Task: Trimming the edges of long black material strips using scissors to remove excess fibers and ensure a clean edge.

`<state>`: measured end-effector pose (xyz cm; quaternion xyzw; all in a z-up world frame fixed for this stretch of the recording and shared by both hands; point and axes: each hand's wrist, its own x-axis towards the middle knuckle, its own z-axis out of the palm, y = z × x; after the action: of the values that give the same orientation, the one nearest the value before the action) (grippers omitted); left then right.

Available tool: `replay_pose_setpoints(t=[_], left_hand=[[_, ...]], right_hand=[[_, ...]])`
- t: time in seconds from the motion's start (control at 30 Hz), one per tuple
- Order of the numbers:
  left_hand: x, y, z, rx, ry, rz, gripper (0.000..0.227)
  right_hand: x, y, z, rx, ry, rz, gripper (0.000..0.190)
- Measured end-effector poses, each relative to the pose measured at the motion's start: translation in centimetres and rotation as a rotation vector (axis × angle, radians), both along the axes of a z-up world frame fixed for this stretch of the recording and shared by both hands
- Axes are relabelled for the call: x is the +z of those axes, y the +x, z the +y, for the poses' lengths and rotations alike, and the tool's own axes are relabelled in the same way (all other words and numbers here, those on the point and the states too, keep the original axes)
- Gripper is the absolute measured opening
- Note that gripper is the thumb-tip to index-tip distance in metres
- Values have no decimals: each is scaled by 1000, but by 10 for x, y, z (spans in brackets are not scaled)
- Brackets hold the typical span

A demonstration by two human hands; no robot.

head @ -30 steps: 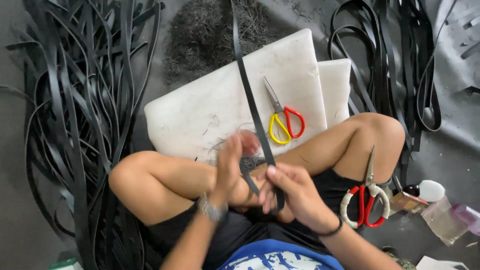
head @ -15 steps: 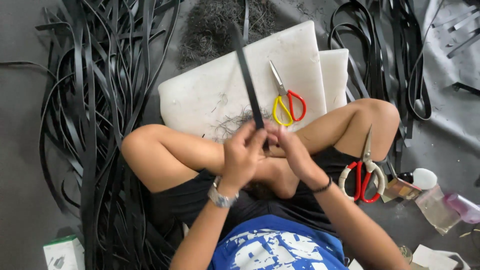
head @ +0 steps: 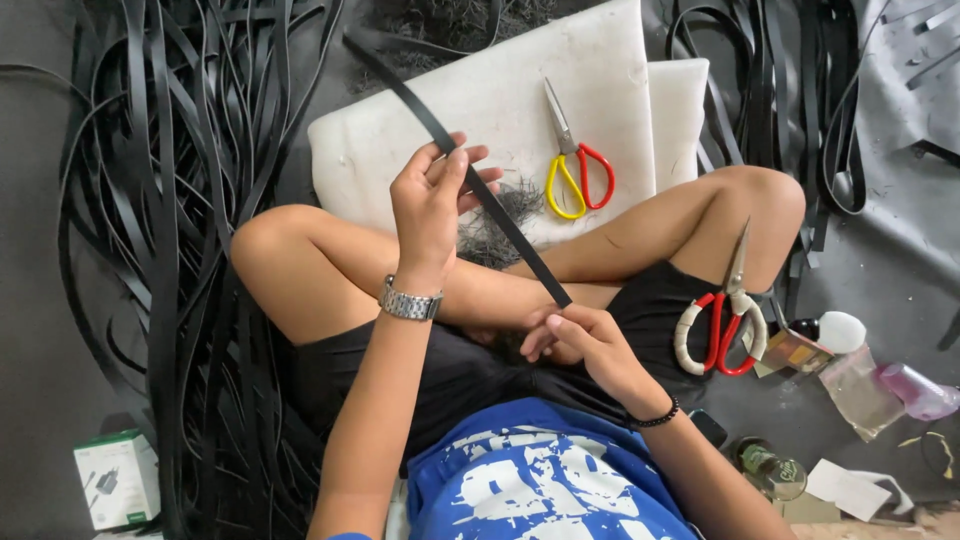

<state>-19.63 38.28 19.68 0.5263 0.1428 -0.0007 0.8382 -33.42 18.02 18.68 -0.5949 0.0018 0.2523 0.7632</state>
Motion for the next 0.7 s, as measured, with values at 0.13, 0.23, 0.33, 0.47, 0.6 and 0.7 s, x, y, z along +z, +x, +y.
replay_pose_setpoints(t=[0.13,0.23,0.33,0.47,0.6,0.7], left_hand=[[-1,-12,7,25,-26,70,31],[4,-22,11,22,-29,103,32],[2,-35,9,-5,-39,122,36],[3,-65,1,-167,140,91,49],[-7,-109,-10,-291,176,128,45],[-17,-128,-12,-318,187,131,51]], right_hand=[[-15,-7,-2,-56,11,81,34],[-23,-12,-3,-107,-2,135,33],[-18,-15,1,-140,-114,90,27],[-4,-18,8,-227,-322,-82,18],[9,-18,14,-258,-478,-168,14],[14,-21,11,-226,-535,-226,11]])
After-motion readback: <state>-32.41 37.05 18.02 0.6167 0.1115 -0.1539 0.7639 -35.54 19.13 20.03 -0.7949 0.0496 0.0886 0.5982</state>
